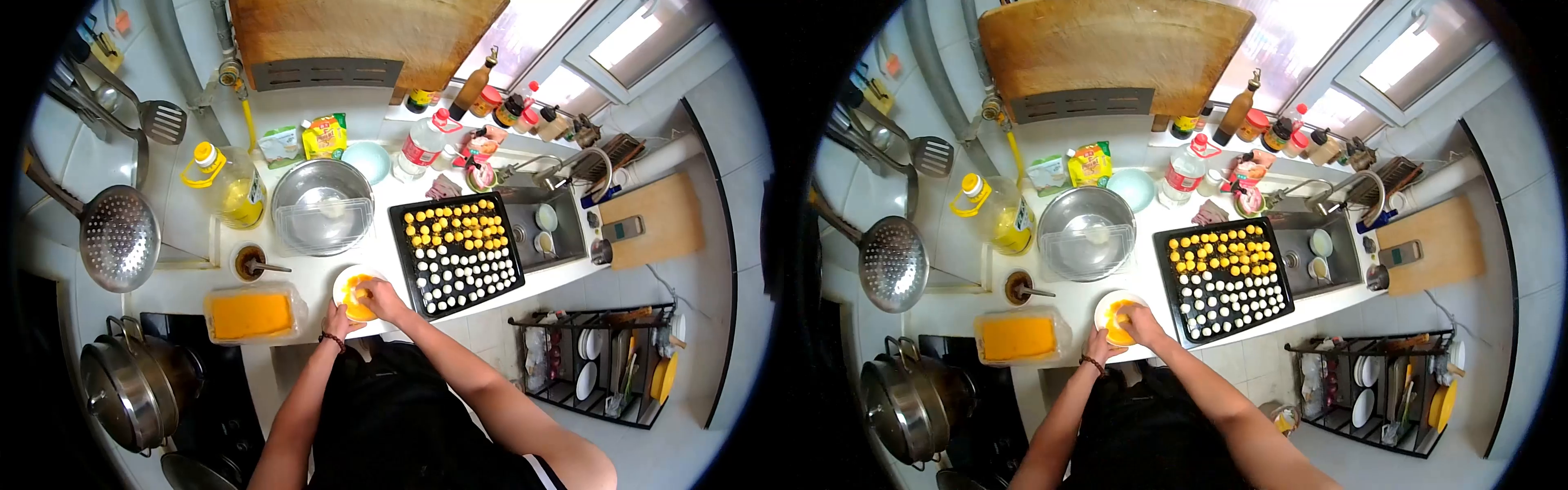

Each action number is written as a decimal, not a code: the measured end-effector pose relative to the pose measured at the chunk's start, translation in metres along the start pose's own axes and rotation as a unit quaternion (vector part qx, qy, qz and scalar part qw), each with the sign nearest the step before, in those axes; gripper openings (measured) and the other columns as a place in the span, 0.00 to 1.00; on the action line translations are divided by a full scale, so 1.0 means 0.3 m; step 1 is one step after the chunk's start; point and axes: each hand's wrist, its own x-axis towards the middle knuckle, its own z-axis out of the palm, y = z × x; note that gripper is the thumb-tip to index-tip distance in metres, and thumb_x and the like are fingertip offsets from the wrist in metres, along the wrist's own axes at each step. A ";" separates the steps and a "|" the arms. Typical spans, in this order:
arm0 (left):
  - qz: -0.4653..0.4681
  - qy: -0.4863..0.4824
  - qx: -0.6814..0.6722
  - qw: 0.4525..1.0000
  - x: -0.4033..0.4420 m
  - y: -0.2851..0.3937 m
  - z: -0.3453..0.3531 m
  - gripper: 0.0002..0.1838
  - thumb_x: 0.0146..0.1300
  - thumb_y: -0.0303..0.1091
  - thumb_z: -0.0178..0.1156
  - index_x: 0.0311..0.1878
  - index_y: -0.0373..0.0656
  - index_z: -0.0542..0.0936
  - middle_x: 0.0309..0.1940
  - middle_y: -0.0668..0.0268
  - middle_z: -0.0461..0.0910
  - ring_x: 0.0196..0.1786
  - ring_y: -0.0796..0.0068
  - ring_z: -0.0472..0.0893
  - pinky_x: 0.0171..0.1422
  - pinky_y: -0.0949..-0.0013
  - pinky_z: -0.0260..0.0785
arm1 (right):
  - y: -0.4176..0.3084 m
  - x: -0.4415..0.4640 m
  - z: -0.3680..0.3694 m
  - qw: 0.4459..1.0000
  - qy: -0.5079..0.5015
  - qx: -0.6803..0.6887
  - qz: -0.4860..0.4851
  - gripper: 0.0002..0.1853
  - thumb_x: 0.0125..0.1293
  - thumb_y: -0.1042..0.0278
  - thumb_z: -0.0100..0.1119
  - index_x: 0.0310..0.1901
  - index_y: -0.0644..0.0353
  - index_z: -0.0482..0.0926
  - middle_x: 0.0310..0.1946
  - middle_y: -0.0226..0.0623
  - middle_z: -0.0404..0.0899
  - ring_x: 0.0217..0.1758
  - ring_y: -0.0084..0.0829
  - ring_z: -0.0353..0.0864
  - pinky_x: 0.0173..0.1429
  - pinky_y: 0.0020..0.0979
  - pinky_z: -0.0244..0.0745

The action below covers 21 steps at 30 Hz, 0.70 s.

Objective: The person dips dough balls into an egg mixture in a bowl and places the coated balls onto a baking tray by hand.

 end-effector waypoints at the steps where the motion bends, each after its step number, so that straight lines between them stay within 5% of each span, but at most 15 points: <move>1: -0.010 -0.001 0.002 1.000 0.009 -0.018 -0.009 0.25 0.75 0.31 0.39 0.74 0.49 0.56 0.66 0.47 0.66 0.59 0.41 0.80 0.49 0.44 0.87 | 0.020 -0.014 0.022 1.000 0.019 0.002 0.021 0.16 0.57 0.74 0.69 0.48 0.63 0.84 0.41 0.52 0.84 0.46 0.50 0.85 0.54 0.42 0.80; 12: -0.011 0.052 0.018 0.998 0.024 -0.048 -0.016 0.25 0.75 0.28 0.38 0.74 0.51 0.57 0.67 0.49 0.66 0.61 0.43 0.80 0.47 0.45 0.88 | 0.077 -0.045 0.005 0.994 0.040 0.045 0.086 0.19 0.59 0.71 0.74 0.52 0.64 0.84 0.43 0.50 0.87 0.41 0.41 0.89 0.51 0.36 0.83; 18: -0.021 0.090 0.054 0.994 0.041 -0.069 -0.019 0.25 0.76 0.36 0.52 0.73 0.50 0.61 0.65 0.48 0.70 0.62 0.50 0.80 0.47 0.52 0.86 | 0.106 -0.007 -0.014 0.994 -0.017 0.088 0.069 0.21 0.58 0.71 0.75 0.53 0.65 0.83 0.41 0.48 0.87 0.41 0.39 0.89 0.51 0.35 0.83; 19: 0.153 0.272 0.313 0.897 0.083 -0.127 -0.050 0.25 0.75 0.39 0.55 0.72 0.49 0.63 0.65 0.47 0.71 0.59 0.53 0.82 0.47 0.55 0.84 | 0.121 0.017 -0.037 0.993 -0.039 0.102 0.050 0.22 0.57 0.71 0.76 0.53 0.64 0.83 0.40 0.48 0.87 0.42 0.39 0.89 0.51 0.35 0.83; 20: 0.290 0.394 0.545 0.681 0.100 -0.161 -0.082 0.26 0.74 0.41 0.59 0.71 0.48 0.65 0.64 0.46 0.71 0.56 0.56 0.83 0.46 0.58 0.82 | 0.111 0.007 -0.034 0.991 -0.041 0.113 0.054 0.22 0.57 0.71 0.76 0.54 0.64 0.82 0.40 0.47 0.87 0.42 0.39 0.89 0.51 0.35 0.83; 21: 0.290 0.381 0.484 0.733 -0.060 -0.002 0.061 0.24 0.72 0.43 0.61 0.65 0.43 0.72 0.59 0.45 0.75 0.47 0.59 0.86 0.45 0.61 0.78 | 0.122 0.014 -0.031 0.990 -0.049 0.126 0.048 0.22 0.57 0.70 0.76 0.54 0.63 0.82 0.39 0.47 0.87 0.41 0.39 0.88 0.50 0.35 0.83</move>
